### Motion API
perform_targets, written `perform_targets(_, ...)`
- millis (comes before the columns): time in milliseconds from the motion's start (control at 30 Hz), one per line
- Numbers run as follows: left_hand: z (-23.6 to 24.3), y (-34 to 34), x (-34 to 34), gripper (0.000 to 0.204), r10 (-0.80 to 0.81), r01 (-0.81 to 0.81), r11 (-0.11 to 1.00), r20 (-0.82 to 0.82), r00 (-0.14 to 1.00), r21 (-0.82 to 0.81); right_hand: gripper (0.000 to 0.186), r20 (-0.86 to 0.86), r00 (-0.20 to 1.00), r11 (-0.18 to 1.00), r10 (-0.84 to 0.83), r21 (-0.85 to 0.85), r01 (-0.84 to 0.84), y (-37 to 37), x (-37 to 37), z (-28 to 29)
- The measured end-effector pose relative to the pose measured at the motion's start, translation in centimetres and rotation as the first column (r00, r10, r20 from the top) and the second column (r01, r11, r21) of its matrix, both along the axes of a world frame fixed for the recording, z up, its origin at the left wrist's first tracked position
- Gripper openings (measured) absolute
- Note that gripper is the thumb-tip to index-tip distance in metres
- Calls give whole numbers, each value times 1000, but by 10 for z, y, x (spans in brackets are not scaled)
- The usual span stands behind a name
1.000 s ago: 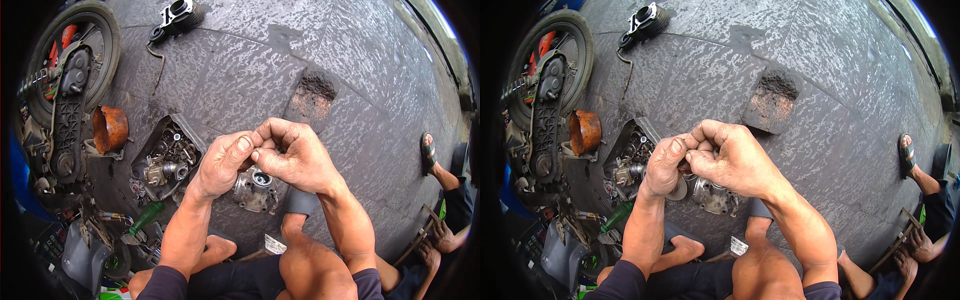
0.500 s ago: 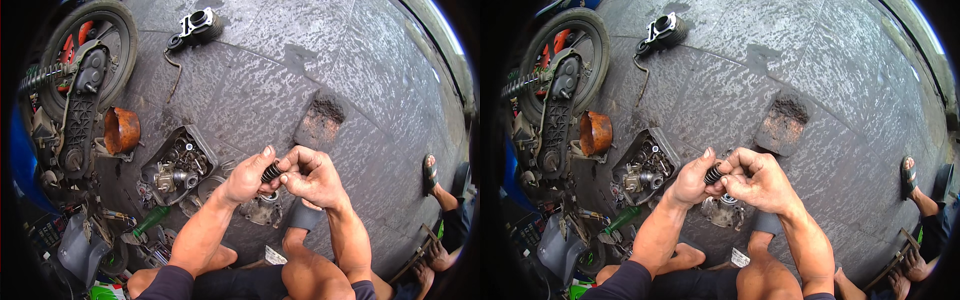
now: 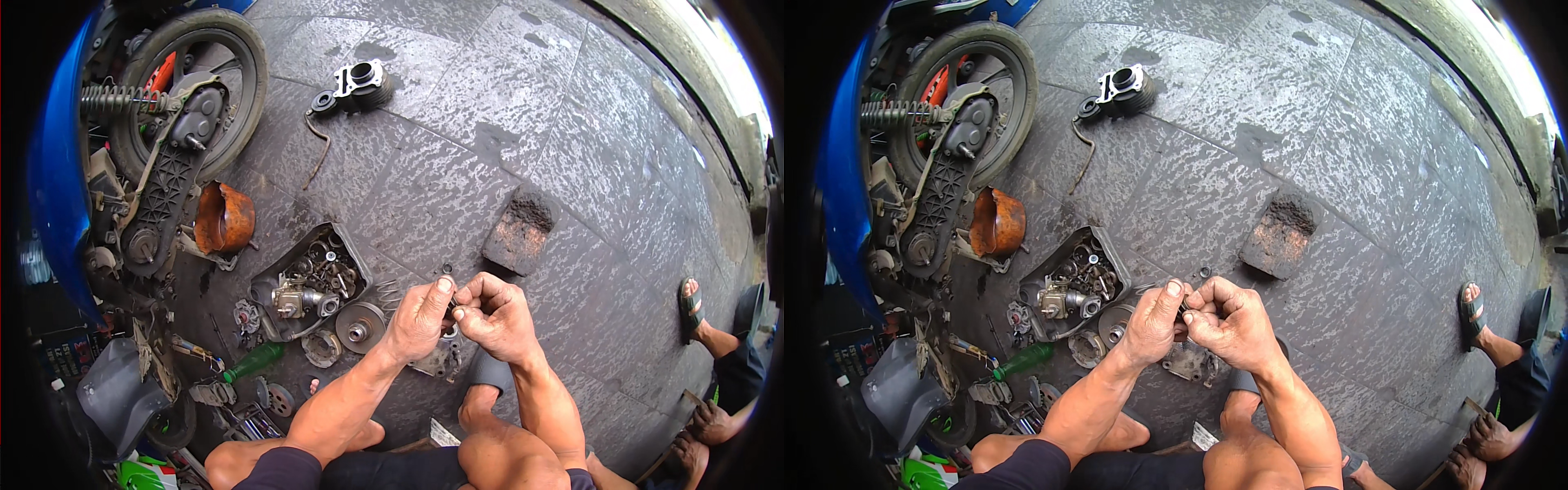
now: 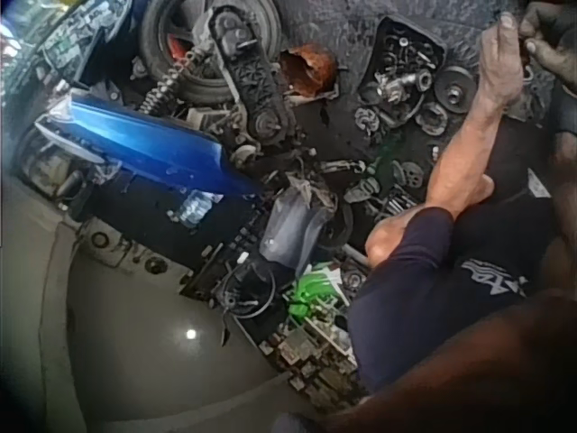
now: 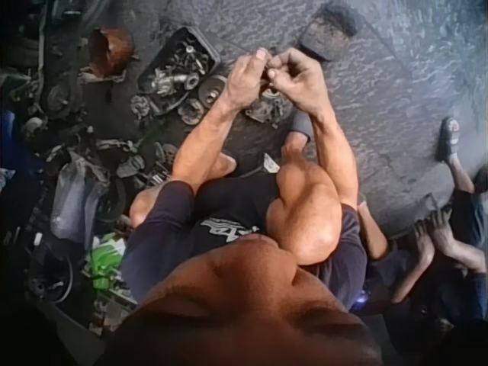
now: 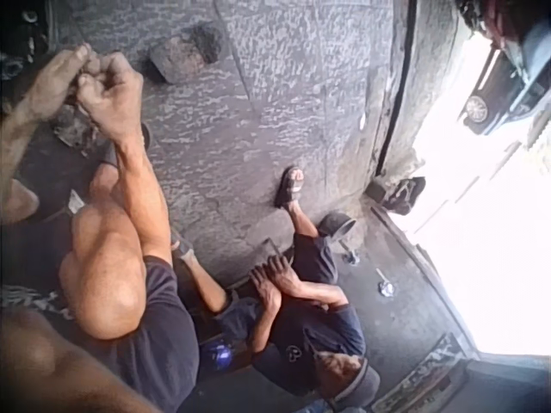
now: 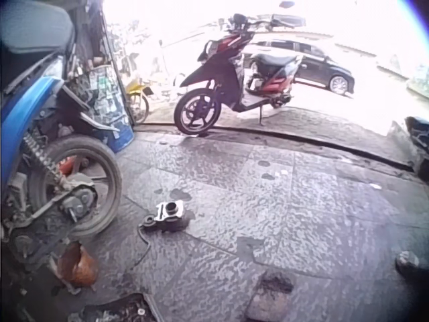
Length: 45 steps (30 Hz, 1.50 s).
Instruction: Repairing and assembling motorcycle engine components, specifically the cylinder head and valves.
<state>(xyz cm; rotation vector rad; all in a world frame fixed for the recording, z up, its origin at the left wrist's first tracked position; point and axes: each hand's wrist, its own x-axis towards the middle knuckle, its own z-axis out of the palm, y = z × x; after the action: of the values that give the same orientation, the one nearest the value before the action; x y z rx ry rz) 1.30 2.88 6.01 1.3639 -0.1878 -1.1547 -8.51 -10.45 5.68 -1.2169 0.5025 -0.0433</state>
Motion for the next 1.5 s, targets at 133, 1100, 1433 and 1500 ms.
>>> perform_targets(133, 10, 8, 5, 54, 6, -1, 1000, 200, 980, -25, 20, 58, 995, 990, 76, 118, -83, -1, 1, 10)
perform_targets(1100, 34, 24, -1, 26, 232, -212, 972, 308, 923, -97, 14, 458, 882, 788, -109, -502, 358, 34, 25, 14)
perform_targets(1433, 35, 26, -5, 24, 200, -185, 978, 648, 735, -92, 6, 231, 952, 975, -200, -48, 216, 32, 20, 19)
perform_targets(1500, 31, 27, -8, 23, 219, -184, 975, 442, 870, -122, 8, 174, 968, 976, -179, 154, 152, 29, 18, 20)
